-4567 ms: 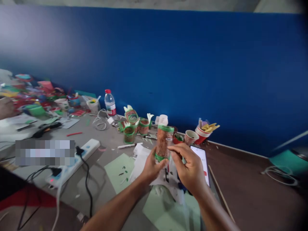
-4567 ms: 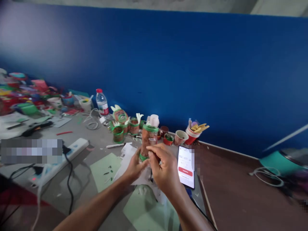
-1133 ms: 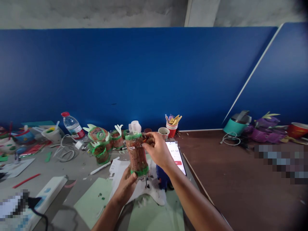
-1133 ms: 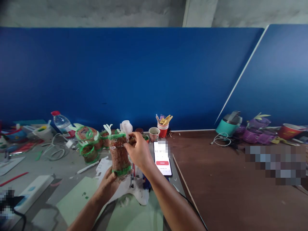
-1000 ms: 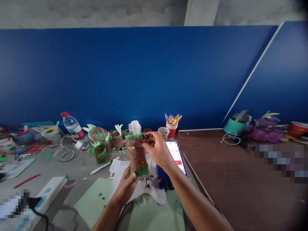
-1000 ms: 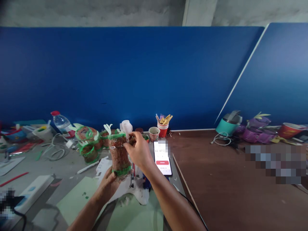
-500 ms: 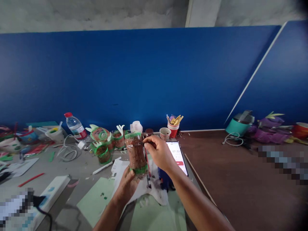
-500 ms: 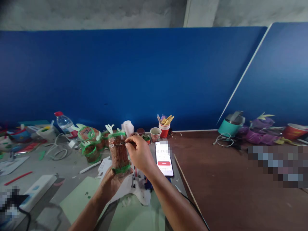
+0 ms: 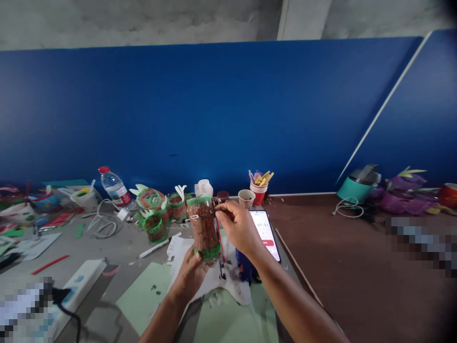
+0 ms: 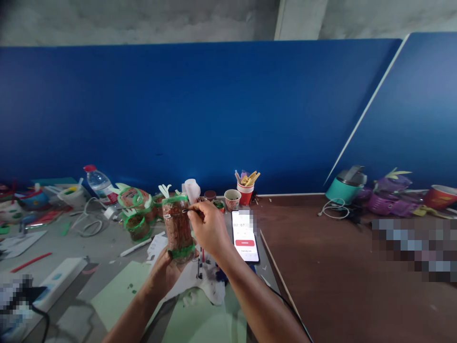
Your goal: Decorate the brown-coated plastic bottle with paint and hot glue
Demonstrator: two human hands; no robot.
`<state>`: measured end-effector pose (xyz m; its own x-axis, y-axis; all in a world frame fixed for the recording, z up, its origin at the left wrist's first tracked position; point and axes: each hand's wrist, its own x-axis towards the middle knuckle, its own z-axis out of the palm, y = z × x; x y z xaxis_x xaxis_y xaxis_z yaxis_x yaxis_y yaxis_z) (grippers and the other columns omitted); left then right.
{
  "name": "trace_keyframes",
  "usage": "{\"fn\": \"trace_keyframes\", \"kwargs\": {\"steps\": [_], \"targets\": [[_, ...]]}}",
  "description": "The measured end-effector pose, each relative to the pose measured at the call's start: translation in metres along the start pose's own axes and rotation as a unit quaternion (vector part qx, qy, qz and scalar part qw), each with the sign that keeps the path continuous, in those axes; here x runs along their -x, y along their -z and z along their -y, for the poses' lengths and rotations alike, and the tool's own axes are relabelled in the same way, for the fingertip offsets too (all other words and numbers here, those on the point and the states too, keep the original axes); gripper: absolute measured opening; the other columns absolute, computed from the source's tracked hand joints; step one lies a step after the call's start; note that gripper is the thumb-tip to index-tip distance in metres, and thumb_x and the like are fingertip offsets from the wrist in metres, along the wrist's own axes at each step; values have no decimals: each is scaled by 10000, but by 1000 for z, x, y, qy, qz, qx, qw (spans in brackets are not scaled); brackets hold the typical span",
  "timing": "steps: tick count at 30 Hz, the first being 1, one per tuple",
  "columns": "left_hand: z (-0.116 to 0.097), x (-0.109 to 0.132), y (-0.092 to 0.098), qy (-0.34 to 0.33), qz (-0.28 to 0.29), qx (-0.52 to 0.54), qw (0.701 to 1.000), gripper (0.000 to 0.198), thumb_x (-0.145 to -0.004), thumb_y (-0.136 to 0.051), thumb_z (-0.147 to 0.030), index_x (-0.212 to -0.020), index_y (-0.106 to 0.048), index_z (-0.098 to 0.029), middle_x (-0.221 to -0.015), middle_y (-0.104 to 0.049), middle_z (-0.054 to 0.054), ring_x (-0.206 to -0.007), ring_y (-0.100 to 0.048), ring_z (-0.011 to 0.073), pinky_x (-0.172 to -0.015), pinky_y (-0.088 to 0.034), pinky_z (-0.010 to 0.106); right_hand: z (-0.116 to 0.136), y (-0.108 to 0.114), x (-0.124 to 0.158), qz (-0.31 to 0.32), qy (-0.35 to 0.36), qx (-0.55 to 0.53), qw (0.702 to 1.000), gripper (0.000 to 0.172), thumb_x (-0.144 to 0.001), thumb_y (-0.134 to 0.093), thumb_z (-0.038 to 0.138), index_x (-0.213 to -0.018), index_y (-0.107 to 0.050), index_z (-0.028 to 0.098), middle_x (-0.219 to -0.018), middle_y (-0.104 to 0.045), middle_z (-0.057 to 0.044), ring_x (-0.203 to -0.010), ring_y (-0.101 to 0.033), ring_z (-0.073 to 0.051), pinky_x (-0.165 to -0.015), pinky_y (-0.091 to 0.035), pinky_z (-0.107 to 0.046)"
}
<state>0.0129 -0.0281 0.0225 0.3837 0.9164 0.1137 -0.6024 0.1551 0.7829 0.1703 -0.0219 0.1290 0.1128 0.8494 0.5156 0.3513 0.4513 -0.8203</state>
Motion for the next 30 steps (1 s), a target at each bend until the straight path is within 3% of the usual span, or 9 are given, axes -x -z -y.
{"fn": "trace_keyframes", "kwargs": {"steps": [4, 10, 15, 20, 26, 30], "targets": [[1, 1, 3, 2, 2, -2, 1000, 492, -697, -759, -472, -1111, -690, -215, -1095, -729, 116, -1046, -656, 336, -984, -454, 516, 1, -1, 1, -1, 5, 2, 1000, 134, -851, -546, 195, -861, -680, 195, -872, -677, -53, -802, -630, -193, -736, -471, -300], [3, 1, 3, -15, 18, -9, 1000, 461, -703, -768, -444, -1105, -702, -228, -1002, -752, 88, -926, -692, 280, -941, -495, 452, 8, 2, 2, -33, 24, -14, 999, 110, -843, -540, 204, -880, -644, 191, -899, -648, -59, -806, -607, -184, -714, -464, -290], [4, -1, 0, -31, 24, -6, 999, 454, -699, -775, -439, -1093, -711, -223, -988, -756, 83, -918, -693, 272, -931, -502, 434, 12, 4, 2, -42, -76, -161, 983, 102, -806, -588, 289, -833, -572, 191, -593, -523, 47, -490, -452, -105, -477, -350, -231], [2, -2, -1, -33, 5, 5, 999, 427, -697, -781, -421, -1061, -716, -208, -994, -754, 85, -952, -685, 287, -961, -486, 450, 7, 3, -1, -15, -128, -312, 941, 158, -724, -658, 268, -719, -523, 186, -656, -527, 60, -445, -433, -55, -444, -308, -210], [-3, -4, 2, -33, -61, 21, 997, 394, -680, -797, -406, -1013, -710, -214, -1036, -748, 84, -1013, -671, 299, -1002, -456, 469, -2, 2, -3, -10, -118, -253, 960, 105, -732, -639, 243, -743, -557, 179, -605, -500, 69, -467, -425, -65, -460, -315, -210], [-5, -6, 1, -41, -72, 16, 996, 401, -677, -794, -425, -999, -703, -205, -1035, -747, 91, -1087, -644, 316, -1018, -438, 480, -5, 1, -3, 15, -110, -216, 970, 129, -731, -619, 257, -822, -583, 173, -669, -545, 48, -487, -430, -73, -466, -329, -217]]}}
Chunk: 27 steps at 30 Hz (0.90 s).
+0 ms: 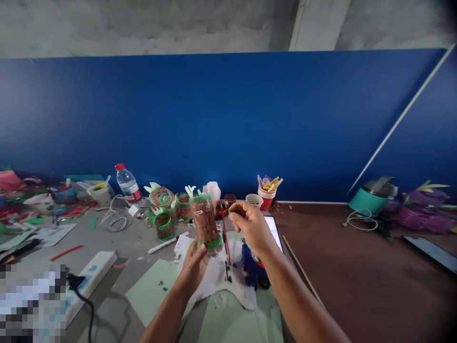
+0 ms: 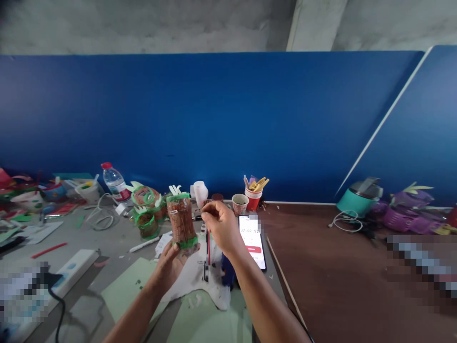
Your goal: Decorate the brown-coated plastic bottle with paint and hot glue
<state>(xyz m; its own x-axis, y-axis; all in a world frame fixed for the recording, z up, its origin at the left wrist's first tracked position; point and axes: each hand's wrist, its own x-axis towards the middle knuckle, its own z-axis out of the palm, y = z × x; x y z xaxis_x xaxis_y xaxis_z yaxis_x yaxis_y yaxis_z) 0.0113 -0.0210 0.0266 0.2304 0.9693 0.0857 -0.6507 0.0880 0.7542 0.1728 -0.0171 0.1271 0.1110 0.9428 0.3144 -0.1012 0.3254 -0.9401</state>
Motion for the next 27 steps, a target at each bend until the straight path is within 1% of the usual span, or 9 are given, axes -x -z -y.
{"fn": "trace_keyframes", "kwargs": {"steps": [7, 12, 15, 17, 19, 21, 23, 26, 27], "targets": [[0, -6, 2, 3, -21, -5, 1000, 498, -670, -802, -392, -1117, -661, -224, -1083, -738, 88, -1145, -616, 319, -1008, -442, 468, -2, 2, -2, 26, 7, 57, 998, 185, -754, -582, 301, -883, -589, 169, -725, -569, 29, -481, -421, -69, -476, -321, -228], [1, -13, 9, -3, -19, -22, 1000, 556, -693, -789, -364, -1207, -621, -233, -1169, -706, 97, -1139, -615, 310, -971, -460, 453, 3, 12, -3, 21, -10, 72, 997, 233, -745, -578, 331, -916, -567, 173, -677, -531, 45, -477, -411, -79, -477, -323, -232], [3, -15, 12, -7, -5, -21, 1000, 557, -690, -790, -369, -1205, -626, -235, -1146, -712, 93, -1098, -630, 303, -944, -473, 445, 11, 22, 4, 20, -4, 146, 989, 225, -769, -571, 332, -928, -568, 173, -711, -555, 26, -512, -445, -93, -504, -357, -241], [3, -15, 12, -12, 1, -24, 1000, 557, -697, -786, -361, -1215, -622, -237, -1141, -714, 90, -1084, -634, 295, -942, -471, 436, 16, 30, 12, 30, -5, 215, 976, 211, -797, -559, 333, -933, -585, 174, -732, -582, 12, -552, -482, -109, -538, -386, -249], [2, -13, 10, -16, 16, -28, 999, 543, -727, -763, -345, -1238, -609, -238, -1166, -705, 94, -1096, -628, 289, -954, -461, 432, 18, 38, 24, 39, -22, 297, 954, 210, -820, -554, 324, -957, -610, 176, -762, -621, -5, -613, -536, -132, -586, -415, -260], [0, -11, 8, -19, 39, -29, 999, 534, -754, -738, -332, -1260, -595, -236, -1192, -694, 101, -1117, -618, 291, -971, -448, 438, 17, 46, 37, 53, -54, 392, 917, 214, -827, -567, 290, -997, -634, 179, -840, -673, -32, -720, -600, -165, -662, -440, -276], [-2, -10, 5, -21, 52, -31, 998, 529, -767, -724, -333, -1268, -591, -229, -1197, -692, 106, -1139, -606, 297, -991, -434, 445, 13, 52, 50, 78, -92, 492, 862, 243, -828, -581, 242, -1053, -651, 183, -977, -705, -66, -874, -637, -206, -759, -450, -298], [-4, -10, 1, -32, 73, -25, 997, 504, -788, -699, -348, -1269, -595, -236, -1217, -685, 103, -1204, -569, 301, -1029, -407, 450, 1, 56, 70, 115, -134, 623, 762, 308, -844, -571, 208, -1142, -648, 182, -1138, -684, -110, -1068, -611, -267, -865, -437, -336], [-4, -10, 0, -34, 81, -20, 996, 493, -794, -691, -351, -1266, -598, -245, -1230, -681, 98, -1228, -552, 299, -1042, -397, 449, -4, 56, 76, 122, -142, 637, 748, 308, -838, -576, 192, -1134, -658, 164, -1141, -680, -131, -1083, -605, -287, -876, -435, -350]]}}
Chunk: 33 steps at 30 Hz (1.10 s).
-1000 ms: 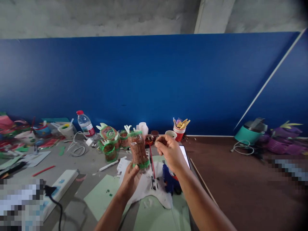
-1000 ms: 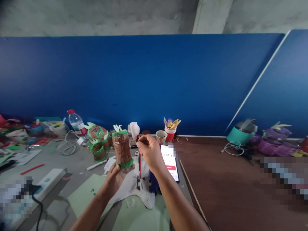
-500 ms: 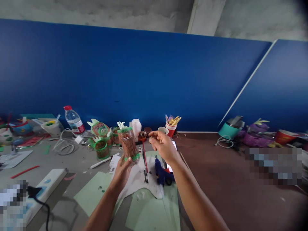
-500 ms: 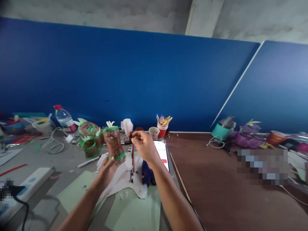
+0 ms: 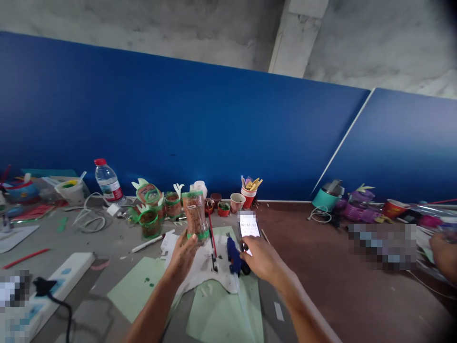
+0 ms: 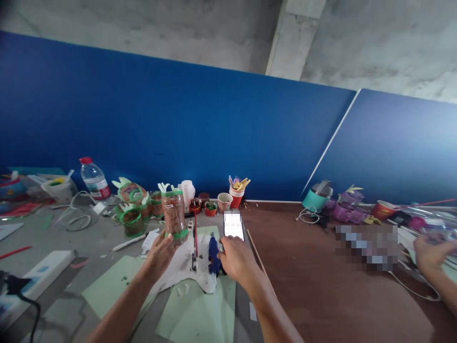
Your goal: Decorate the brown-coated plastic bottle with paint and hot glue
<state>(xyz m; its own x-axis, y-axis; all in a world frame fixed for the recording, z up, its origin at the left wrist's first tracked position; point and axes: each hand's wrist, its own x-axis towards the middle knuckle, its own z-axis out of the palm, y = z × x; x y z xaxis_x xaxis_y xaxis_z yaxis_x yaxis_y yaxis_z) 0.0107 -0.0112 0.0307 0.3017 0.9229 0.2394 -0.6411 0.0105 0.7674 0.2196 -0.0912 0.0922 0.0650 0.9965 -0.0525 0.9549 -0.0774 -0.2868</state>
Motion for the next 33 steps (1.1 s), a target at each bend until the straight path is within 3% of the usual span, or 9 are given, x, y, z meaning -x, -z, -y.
{"fn": "trace_keyframes", "kwargs": {"steps": [9, 15, 23, 26, 29, 33], "targets": [[-2, 4, -4, 38, -34, 50, 997, 530, -743, -751, -344, -1248, -611, -271, -1234, -689, 84, -1174, -600, 286, -1024, -421, 449, -12, -48, 9, 7, 22, 124, 992, 495, -768, -444, -10, -1218, -612, 112, -1188, -610, -188, -1121, -555, -326, -902, -401, -381], [1, 5, -2, 32, -24, 48, 998, 544, -765, -731, -350, -1282, -585, -265, -1247, -681, 89, -1165, -607, 279, -1025, -418, 446, -15, -52, 6, 5, 26, 122, 992, 583, -760, -454, 12, -1318, -561, 141, -1206, -608, -191, -1113, -566, -343, -909, -399, -399], [1, 4, 0, 34, -24, 44, 998, 530, -776, -722, -346, -1285, -584, -287, -1268, -671, 76, -1189, -590, 269, -1039, -405, 440, -20, -51, 6, -10, 30, 87, 996, 557, -764, -499, 50, -1311, -572, 129, -1132, -682, -175, -1063, -618, -327, -912, -441, -407], [-2, 4, -3, 27, -26, 43, 998, 536, -768, -730, -358, -1279, -591, -270, -1241, -683, 88, -1146, -616, 273, -1017, -420, 441, -25, -54, 11, -73, 23, 28, 997, 521, -817, -464, 81, -1329, -545, 139, -1188, -657, -171, -1094, -602, -312, -947, -431, -419], [-3, 4, -4, 27, -35, 28, 999, 544, -746, -752, -361, -1259, -611, -247, -1177, -712, 97, -1086, -645, 281, -994, -433, 439, -26, -54, 16, -156, 24, -110, 981, 497, -813, -479, 134, -1305, -535, 169, -1230, -638, -142, -1132, -586, -289, -972, -428, -400], [-2, 4, -4, 24, -34, 28, 999, 551, -756, -740, -383, -1273, -604, -248, -1218, -693, 117, -1160, -610, 301, -1035, -393, 460, -21, -40, 14, -209, 45, -355, 910, 366, -758, -613, 274, -1116, -607, 198, -874, -681, -59, -761, -632, -241, -699, -497, -341]]}}
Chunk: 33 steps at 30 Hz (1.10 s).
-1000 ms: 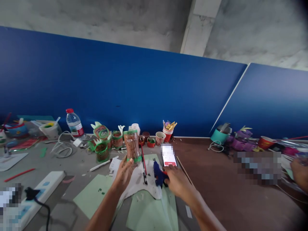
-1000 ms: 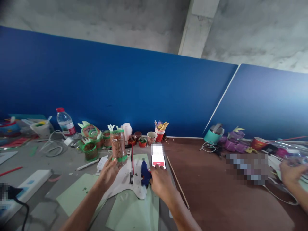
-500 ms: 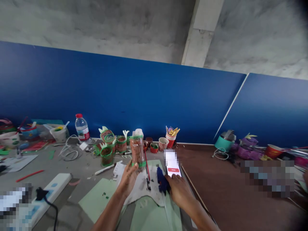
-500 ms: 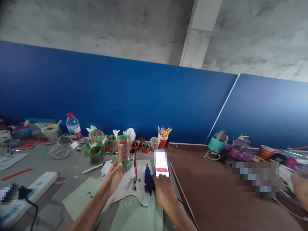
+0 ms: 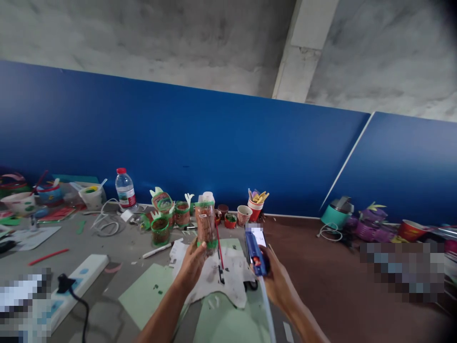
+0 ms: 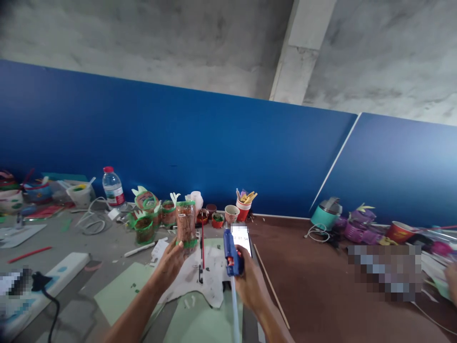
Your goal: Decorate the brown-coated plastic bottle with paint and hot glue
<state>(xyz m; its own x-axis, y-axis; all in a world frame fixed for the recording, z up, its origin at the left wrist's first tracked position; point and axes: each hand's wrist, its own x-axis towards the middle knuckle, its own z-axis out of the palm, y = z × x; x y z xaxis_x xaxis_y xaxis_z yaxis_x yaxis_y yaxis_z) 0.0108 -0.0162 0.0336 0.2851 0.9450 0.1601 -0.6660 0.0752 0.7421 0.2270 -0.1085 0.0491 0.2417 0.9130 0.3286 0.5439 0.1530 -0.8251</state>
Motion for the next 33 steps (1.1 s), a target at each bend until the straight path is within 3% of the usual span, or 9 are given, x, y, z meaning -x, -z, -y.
{"fn": "trace_keyframes", "kwargs": {"steps": [2, 6, 11, 15, 17, 21, 25, 33], "targets": [[0, 0, -1, -1, 3, 6, 1000, 571, -747, -743, -390, -1283, -596, -257, -1251, -677, 122, -1203, -583, 314, -1048, -380, 471, 9, 1, -9, -7, -14, -105, 994, 304, -749, -680, 386, -986, -644, 199, -684, -609, -10, -600, -549, -190, -582, -446, -304], [-1, 1, -2, -1, 20, 13, 1000, 576, -754, -732, -373, -1297, -584, -251, -1279, -661, 124, -1219, -572, 317, -1040, -394, 463, 26, -3, -30, 7, -43, -291, 956, 377, -753, -689, 499, -952, -653, 181, -636, -573, 5, -576, -499, -150, -550, -388, -273], [1, 0, 3, 8, 9, 14, 1000, 527, -780, -711, -347, -1283, -589, -251, -1289, -656, 116, -1202, -586, 304, -1018, -419, 441, 52, -12, -54, -6, -98, -383, 919, 281, -629, -759, 390, -742, -612, 179, -565, -556, 10, -546, -480, -140, -504, -342, -259], [2, -1, 3, 7, 6, 14, 1000, 543, -757, -728, -354, -1269, -597, -226, -1295, -649, 129, -1212, -578, 319, -1005, -431, 455, 68, -17, -65, 75, -62, -455, 885, 255, -643, -737, 384, -727, -605, 183, -501, -517, 34, -501, -437, -122, -553, -365, -280], [1, -1, 3, 11, -1, 15, 1000, 562, -736, -744, -359, -1265, -601, -234, -1273, -664, 128, -1212, -578, 325, -1005, -431, 466, 67, -22, -68, 105, -59, -469, 875, 251, -671, -727, 390, -753, -615, 180, -487, -503, 48, -466, -399, -105, -556, -361, -283], [3, -3, 6, 22, -17, 16, 999, 595, -702, -772, -367, -1265, -607, -262, -1228, -692, 120, -1218, -573, 335, -1039, -398, 483, 47, -33, -68, 148, -88, -432, 885, 252, -674, -740, 373, -763, -627, 166, -459, -490, 58, -427, -368, -84, -505, -291, -256], [6, -4, 10, 25, -19, 11, 999, 601, -717, -759, -387, -1283, -598, -264, -1266, -671, 120, -1233, -559, 341, -1053, -387, 490, 35, -37, -71, 137, -87, -426, 890, 288, -694, -733, 425, -767, -618, 172, -476, -495, 56, -428, -375, -82, -483, -278, -243], [5, -3, 12, 21, -17, 21, 999, 524, -774, -710, -349, -1280, -603, -259, -1231, -690, 102, -1203, -581, 321, -1036, -414, 459, 60, -19, -93, 154, 7, -406, 901, 246, -761, -704, 405, -818, -646, 173, -724, -606, -4, -501, -458, -84, -494, -330, -240]]}}
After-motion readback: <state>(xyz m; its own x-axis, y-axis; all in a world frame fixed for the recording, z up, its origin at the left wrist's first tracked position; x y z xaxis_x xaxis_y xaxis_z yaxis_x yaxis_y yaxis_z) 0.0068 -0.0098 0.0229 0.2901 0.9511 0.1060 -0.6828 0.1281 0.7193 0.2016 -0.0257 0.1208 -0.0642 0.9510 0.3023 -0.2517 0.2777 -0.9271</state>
